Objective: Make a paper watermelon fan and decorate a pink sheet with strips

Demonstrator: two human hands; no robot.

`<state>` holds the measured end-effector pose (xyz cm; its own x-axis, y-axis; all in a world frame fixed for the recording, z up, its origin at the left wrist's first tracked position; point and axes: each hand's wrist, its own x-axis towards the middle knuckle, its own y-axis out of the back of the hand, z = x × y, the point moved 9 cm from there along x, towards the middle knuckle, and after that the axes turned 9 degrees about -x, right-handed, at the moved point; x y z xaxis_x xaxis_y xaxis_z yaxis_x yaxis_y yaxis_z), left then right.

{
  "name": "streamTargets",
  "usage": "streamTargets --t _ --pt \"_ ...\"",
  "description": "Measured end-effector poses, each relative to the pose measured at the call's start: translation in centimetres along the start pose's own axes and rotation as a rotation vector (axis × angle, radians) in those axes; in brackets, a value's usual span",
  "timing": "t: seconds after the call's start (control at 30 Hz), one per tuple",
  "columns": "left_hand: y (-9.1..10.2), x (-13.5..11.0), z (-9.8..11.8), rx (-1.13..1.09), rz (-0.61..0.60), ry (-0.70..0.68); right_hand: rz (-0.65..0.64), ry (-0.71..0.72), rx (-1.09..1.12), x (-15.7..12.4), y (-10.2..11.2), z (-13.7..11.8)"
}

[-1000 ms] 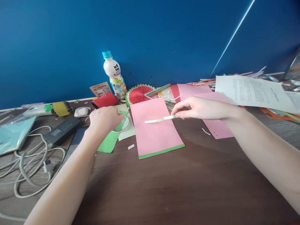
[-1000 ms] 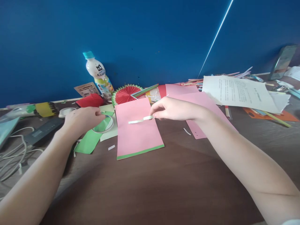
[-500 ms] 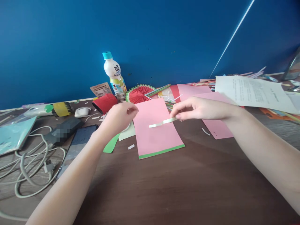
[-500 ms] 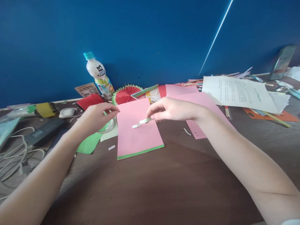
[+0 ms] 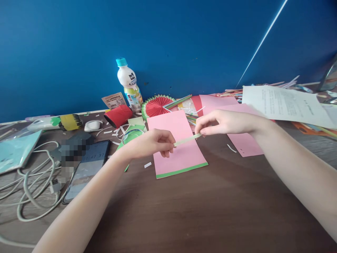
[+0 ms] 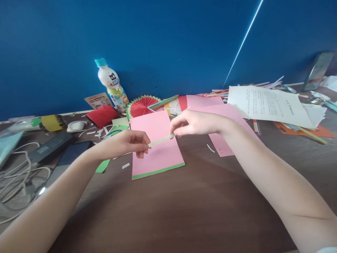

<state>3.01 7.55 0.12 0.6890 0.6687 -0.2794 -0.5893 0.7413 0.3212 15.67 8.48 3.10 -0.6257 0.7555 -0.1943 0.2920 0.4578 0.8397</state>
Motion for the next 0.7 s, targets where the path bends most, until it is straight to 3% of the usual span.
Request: streamTargets --t 0.1,0.3,0.53,0.7 --pt "0.2 -0.2 0.2 0.028 0.013 0.002 0.004 -0.048 -0.048 0.3 -0.1 0.6" --pt "0.2 -0.5 0.8 0.233 0.094 -0.001 0.208 -0.014 -0.018 0.4 0.4 -1.3" --pt "-0.4 -0.7 2.0 0.344 0.182 -0.053 0.123 0.04 -0.056 1.2 -2.8 -3.1" --pt "-0.4 -0.8 2.3 0.278 0.172 -0.107 0.081 0.076 0.052 1.4 -3.2 -3.4"
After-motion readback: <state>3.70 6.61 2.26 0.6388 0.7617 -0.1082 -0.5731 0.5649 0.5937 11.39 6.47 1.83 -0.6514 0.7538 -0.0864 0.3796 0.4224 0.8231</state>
